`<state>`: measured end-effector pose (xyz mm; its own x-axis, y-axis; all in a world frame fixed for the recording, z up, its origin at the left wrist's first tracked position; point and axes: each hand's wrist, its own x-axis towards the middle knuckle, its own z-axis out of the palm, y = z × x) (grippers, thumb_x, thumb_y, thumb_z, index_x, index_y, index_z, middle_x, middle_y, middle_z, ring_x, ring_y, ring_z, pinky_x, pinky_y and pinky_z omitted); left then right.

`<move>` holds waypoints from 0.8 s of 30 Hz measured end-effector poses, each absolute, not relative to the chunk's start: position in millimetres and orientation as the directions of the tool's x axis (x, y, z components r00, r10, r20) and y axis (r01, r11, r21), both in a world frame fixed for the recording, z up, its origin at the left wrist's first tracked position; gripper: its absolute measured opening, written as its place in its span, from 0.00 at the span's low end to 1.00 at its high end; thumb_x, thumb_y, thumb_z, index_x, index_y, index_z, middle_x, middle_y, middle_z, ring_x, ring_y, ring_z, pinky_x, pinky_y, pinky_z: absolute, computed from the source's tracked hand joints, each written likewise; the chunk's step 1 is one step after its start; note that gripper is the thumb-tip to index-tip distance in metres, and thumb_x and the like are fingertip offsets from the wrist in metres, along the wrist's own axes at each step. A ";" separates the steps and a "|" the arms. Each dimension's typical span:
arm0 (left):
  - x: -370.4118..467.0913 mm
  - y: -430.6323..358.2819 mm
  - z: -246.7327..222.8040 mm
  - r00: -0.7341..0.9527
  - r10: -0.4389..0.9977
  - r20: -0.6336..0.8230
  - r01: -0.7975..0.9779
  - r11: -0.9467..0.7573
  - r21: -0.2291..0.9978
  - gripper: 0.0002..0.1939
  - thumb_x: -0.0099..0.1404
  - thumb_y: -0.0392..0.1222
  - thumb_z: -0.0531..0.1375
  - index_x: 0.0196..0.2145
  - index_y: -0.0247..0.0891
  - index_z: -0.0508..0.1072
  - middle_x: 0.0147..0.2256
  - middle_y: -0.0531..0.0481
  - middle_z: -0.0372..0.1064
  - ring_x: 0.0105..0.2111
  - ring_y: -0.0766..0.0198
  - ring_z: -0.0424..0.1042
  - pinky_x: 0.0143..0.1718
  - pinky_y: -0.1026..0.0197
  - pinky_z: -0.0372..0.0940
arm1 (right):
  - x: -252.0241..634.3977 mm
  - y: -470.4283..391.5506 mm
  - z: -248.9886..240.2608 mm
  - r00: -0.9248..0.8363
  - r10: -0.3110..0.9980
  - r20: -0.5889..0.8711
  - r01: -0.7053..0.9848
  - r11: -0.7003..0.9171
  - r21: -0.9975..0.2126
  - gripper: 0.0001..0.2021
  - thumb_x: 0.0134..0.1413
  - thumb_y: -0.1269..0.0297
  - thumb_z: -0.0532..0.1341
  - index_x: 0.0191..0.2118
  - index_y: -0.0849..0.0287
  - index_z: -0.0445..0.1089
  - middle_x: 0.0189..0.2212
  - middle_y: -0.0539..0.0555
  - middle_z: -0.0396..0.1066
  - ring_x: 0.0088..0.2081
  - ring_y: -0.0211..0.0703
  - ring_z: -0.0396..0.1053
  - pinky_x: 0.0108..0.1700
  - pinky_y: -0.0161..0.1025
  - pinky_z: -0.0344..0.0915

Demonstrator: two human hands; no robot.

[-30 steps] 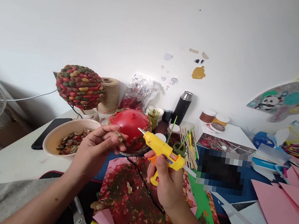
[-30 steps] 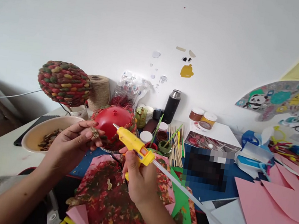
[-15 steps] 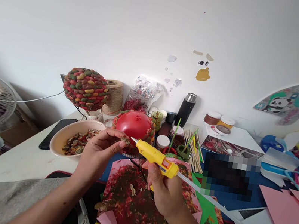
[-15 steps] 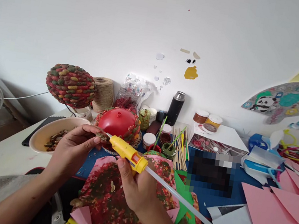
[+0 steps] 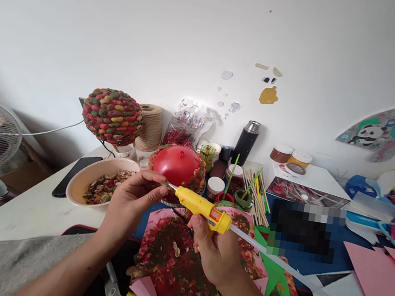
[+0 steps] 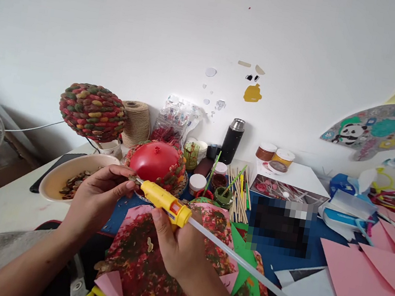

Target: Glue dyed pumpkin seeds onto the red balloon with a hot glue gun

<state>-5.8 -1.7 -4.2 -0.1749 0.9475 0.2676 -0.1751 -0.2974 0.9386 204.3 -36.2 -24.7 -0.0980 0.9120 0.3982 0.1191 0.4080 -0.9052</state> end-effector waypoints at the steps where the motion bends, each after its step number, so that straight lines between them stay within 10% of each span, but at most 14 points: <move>1: -5.9 -1.7 -4.2 -0.171 0.949 0.266 -0.181 -0.295 0.938 0.18 0.56 0.50 0.83 0.37 0.38 0.86 0.35 0.48 0.83 0.32 0.62 0.79 0.35 0.63 0.78 | 204.2 -36.2 -24.3 -0.100 0.911 0.399 0.115 0.409 -0.905 0.28 0.76 0.35 0.60 0.32 0.53 0.75 0.16 0.48 0.63 0.21 0.44 0.65 0.22 0.38 0.60; 24: -4.2 -3.7 -2.0 -0.119 0.955 0.271 -0.235 -0.293 0.927 0.15 0.58 0.47 0.83 0.37 0.39 0.86 0.35 0.49 0.84 0.32 0.62 0.83 0.35 0.64 0.80 | 203.6 -35.1 -24.8 -0.105 0.908 0.407 0.159 0.419 -0.894 0.29 0.77 0.35 0.58 0.33 0.53 0.75 0.16 0.47 0.61 0.18 0.42 0.62 0.21 0.38 0.58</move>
<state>-4.2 -3.7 -2.0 -0.1190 0.9551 0.2715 -0.2352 -0.2928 0.9268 203.6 -35.1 -24.8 -0.1047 0.9075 0.4067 0.1590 0.4190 -0.8940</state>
